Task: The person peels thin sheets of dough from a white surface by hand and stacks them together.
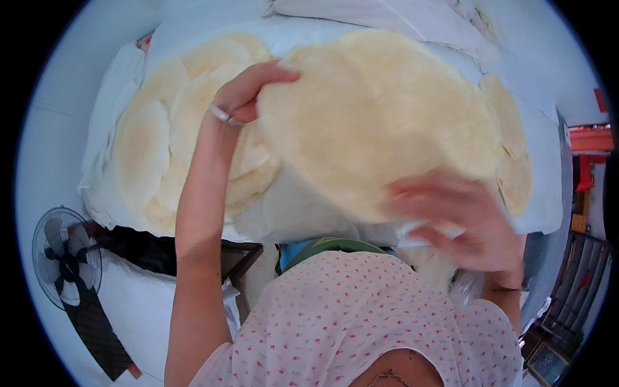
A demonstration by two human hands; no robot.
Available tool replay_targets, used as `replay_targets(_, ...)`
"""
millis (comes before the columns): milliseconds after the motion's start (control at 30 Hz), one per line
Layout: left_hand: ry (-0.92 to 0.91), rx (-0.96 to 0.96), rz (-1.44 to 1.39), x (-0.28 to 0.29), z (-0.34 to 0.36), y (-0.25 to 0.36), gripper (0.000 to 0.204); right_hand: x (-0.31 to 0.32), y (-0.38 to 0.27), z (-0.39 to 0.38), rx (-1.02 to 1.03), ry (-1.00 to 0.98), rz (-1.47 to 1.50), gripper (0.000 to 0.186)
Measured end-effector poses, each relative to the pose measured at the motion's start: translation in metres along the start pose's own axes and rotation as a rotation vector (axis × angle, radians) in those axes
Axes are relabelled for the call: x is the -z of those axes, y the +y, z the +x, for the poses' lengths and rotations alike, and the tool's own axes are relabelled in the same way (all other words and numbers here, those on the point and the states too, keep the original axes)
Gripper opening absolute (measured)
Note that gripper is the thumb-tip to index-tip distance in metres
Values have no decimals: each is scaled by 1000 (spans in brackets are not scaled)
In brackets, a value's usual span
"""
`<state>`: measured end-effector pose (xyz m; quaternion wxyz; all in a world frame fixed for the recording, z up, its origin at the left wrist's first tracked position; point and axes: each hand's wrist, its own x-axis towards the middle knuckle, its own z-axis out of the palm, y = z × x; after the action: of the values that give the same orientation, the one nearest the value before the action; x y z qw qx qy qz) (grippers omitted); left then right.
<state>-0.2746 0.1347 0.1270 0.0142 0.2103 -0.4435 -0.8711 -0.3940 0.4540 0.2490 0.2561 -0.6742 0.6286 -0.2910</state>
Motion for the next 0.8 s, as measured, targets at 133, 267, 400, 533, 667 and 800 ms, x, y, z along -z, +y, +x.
replay_targets(133,349,50,305,83,17,-40,41,-64,60,-32,-387,-160,436,24)
replay_targets(267,545,-96,494,144,7,-113,29,-114,178,-69,-652,457,201,17)
replay_targets(400,746,-348,650,132,1,-145,18,-145,220,-55,-726,597,659,25)
replay_targets(533,805,-508,606,102,-9,-140,16,-153,236,-17,-636,617,387,36)
replay_targets(667,742,-601,718,41,-31,-122,20,-126,249,34,-282,723,-163,49)
replay_targets(800,595,-569,780,-8,-72,-98,21,-91,272,57,-310,359,529,63)
